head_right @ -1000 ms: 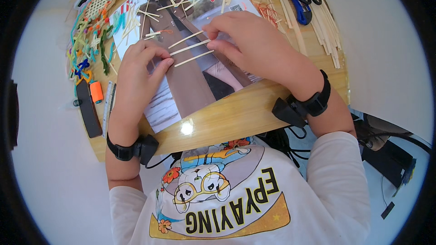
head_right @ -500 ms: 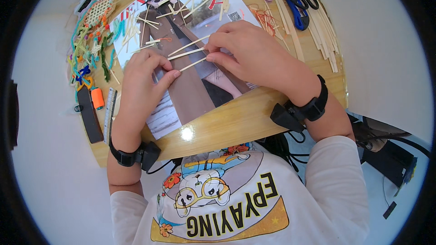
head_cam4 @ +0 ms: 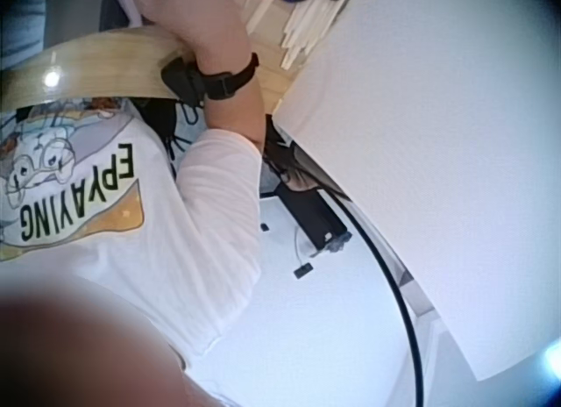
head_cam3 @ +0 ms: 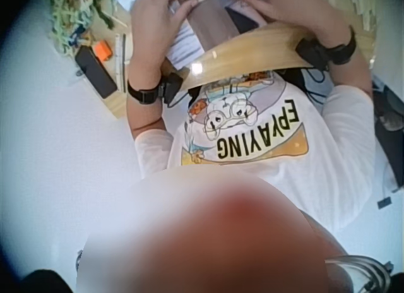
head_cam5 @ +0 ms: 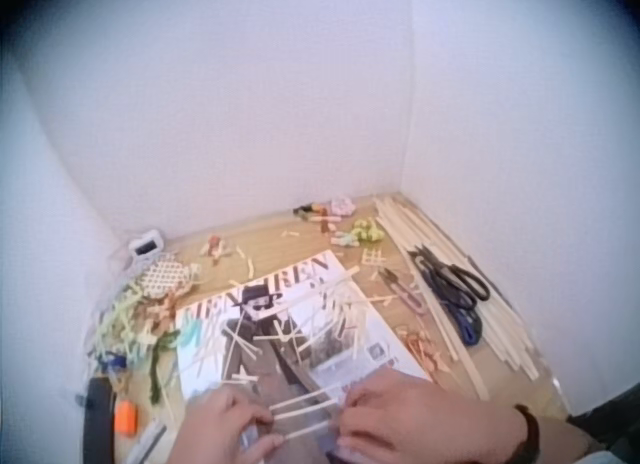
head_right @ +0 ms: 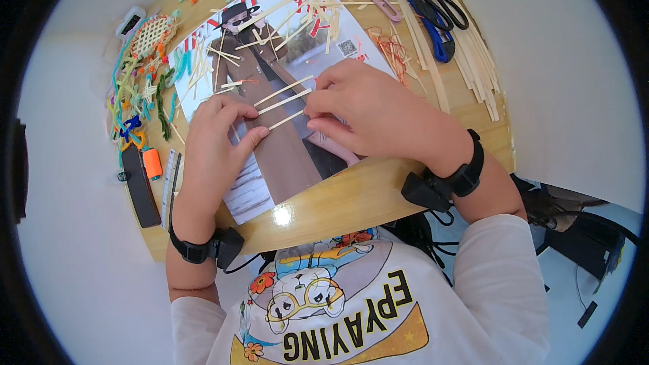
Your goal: The recorder is weaving thin bamboo strips together to form a circular structure on a desk.
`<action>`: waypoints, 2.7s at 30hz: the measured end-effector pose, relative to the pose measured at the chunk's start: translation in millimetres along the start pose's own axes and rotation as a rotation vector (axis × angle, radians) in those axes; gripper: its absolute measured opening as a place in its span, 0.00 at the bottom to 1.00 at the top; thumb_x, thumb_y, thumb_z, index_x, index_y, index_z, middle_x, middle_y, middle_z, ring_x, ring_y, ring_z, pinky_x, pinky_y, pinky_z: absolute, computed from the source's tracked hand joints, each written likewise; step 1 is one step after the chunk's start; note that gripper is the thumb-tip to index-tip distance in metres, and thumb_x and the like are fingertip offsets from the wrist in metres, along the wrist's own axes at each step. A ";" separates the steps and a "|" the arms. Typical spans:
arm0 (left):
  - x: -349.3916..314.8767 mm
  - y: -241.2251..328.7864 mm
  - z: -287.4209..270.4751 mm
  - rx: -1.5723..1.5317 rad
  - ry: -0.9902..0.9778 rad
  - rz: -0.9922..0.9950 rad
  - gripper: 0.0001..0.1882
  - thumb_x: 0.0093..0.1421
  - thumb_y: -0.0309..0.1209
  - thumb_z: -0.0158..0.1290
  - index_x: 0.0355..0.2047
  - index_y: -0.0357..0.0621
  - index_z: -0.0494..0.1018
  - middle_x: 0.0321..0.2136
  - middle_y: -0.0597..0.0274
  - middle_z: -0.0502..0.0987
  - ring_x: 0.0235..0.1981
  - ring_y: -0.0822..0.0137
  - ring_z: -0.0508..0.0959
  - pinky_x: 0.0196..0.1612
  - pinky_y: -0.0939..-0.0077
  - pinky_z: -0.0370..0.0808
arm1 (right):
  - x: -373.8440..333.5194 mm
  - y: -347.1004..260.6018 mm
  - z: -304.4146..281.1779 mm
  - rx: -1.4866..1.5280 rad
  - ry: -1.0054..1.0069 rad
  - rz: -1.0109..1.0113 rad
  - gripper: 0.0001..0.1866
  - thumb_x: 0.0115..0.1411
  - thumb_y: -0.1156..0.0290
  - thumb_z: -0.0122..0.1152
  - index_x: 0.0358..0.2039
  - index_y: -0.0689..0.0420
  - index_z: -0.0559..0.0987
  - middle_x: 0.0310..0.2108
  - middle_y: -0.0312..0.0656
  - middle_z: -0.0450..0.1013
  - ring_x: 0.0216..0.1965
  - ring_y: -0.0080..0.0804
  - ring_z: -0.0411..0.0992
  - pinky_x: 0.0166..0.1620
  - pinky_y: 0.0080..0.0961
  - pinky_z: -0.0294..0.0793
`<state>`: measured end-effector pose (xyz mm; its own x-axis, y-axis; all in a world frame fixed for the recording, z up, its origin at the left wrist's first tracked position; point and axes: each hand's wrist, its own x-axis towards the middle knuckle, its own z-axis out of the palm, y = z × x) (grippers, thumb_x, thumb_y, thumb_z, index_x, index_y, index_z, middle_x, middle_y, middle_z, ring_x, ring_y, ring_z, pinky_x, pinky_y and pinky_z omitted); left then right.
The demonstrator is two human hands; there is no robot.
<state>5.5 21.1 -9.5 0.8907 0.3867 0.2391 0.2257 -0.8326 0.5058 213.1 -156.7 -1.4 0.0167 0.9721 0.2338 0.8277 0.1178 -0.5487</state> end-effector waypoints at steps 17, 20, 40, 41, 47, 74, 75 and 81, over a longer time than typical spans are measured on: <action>1.4 4.4 -3.7 -0.017 0.015 -0.024 0.13 0.52 0.29 0.68 0.35 0.42 0.78 0.35 0.58 0.76 0.41 0.54 0.75 0.47 0.61 0.72 | 1.2 1.8 7.8 0.035 0.058 -0.032 0.07 0.59 0.67 0.68 0.33 0.56 0.81 0.39 0.48 0.78 0.44 0.48 0.75 0.47 0.39 0.75; 1.7 -5.8 -8.7 0.002 0.066 -0.070 0.11 0.54 0.29 0.67 0.36 0.43 0.78 0.34 0.58 0.77 0.39 0.54 0.76 0.46 0.61 0.73 | 1.4 -1.1 7.2 0.032 0.078 -0.010 0.07 0.60 0.67 0.68 0.35 0.56 0.82 0.40 0.46 0.78 0.44 0.47 0.75 0.47 0.39 0.75; 28.0 -80.1 -22.1 0.272 0.258 -0.292 0.20 0.61 0.42 0.63 0.46 0.39 0.82 0.38 0.52 0.82 0.39 0.56 0.80 0.45 0.63 0.77 | 4.3 -2.6 6.0 0.052 0.119 -0.025 0.07 0.59 0.69 0.69 0.37 0.57 0.82 0.36 0.43 0.78 0.43 0.45 0.75 0.48 0.37 0.75; 31.4 -78.6 -23.2 0.262 0.239 -0.303 0.20 0.61 0.43 0.62 0.46 0.39 0.82 0.37 0.51 0.82 0.39 0.55 0.81 0.44 0.62 0.77 | 4.4 -3.2 5.5 0.052 0.122 -0.029 0.07 0.59 0.69 0.69 0.36 0.57 0.82 0.36 0.43 0.78 0.42 0.45 0.75 0.47 0.38 0.75; 61.9 -72.8 -24.0 0.299 0.239 -0.371 0.16 0.60 0.39 0.62 0.41 0.39 0.83 0.34 0.48 0.83 0.38 0.50 0.83 0.42 0.57 0.78 | 3.9 -6.0 0.7 0.043 0.075 -0.021 0.05 0.59 0.71 0.69 0.35 0.56 0.81 0.41 0.37 0.82 0.48 0.40 0.76 0.51 0.35 0.77; 91.8 -104.0 -46.0 -0.228 0.106 -0.609 0.15 0.62 0.41 0.63 0.37 0.40 0.82 0.25 0.71 0.78 0.25 0.80 0.73 0.30 0.83 0.68 | 2.0 -0.2 10.2 0.043 0.169 -0.151 0.07 0.61 0.69 0.66 0.34 0.59 0.79 0.31 0.44 0.75 0.39 0.46 0.74 0.44 0.40 0.74; 89.1 -103.5 -46.2 -0.269 0.114 -0.612 0.15 0.62 0.40 0.62 0.37 0.40 0.82 0.26 0.71 0.78 0.26 0.81 0.73 0.30 0.84 0.67 | 2.1 -0.2 10.1 0.045 0.168 -0.149 0.07 0.61 0.69 0.66 0.34 0.59 0.79 0.31 0.44 0.75 0.39 0.46 0.74 0.44 0.40 0.74; 72.4 -102.2 -46.8 -0.512 0.185 -0.571 0.17 0.61 0.29 0.63 0.45 0.28 0.80 0.25 0.66 0.79 0.23 0.78 0.73 0.26 0.83 0.68 | 1.0 1.1 7.0 0.037 0.028 -0.057 0.08 0.58 0.69 0.69 0.37 0.56 0.82 0.41 0.40 0.81 0.47 0.43 0.77 0.51 0.38 0.77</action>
<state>28.5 152.7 -5.0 0.6011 0.7968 -0.0616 0.3790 -0.2164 0.8997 210.0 -154.2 -7.4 -0.0139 0.9576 0.2879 0.8065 0.1810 -0.5629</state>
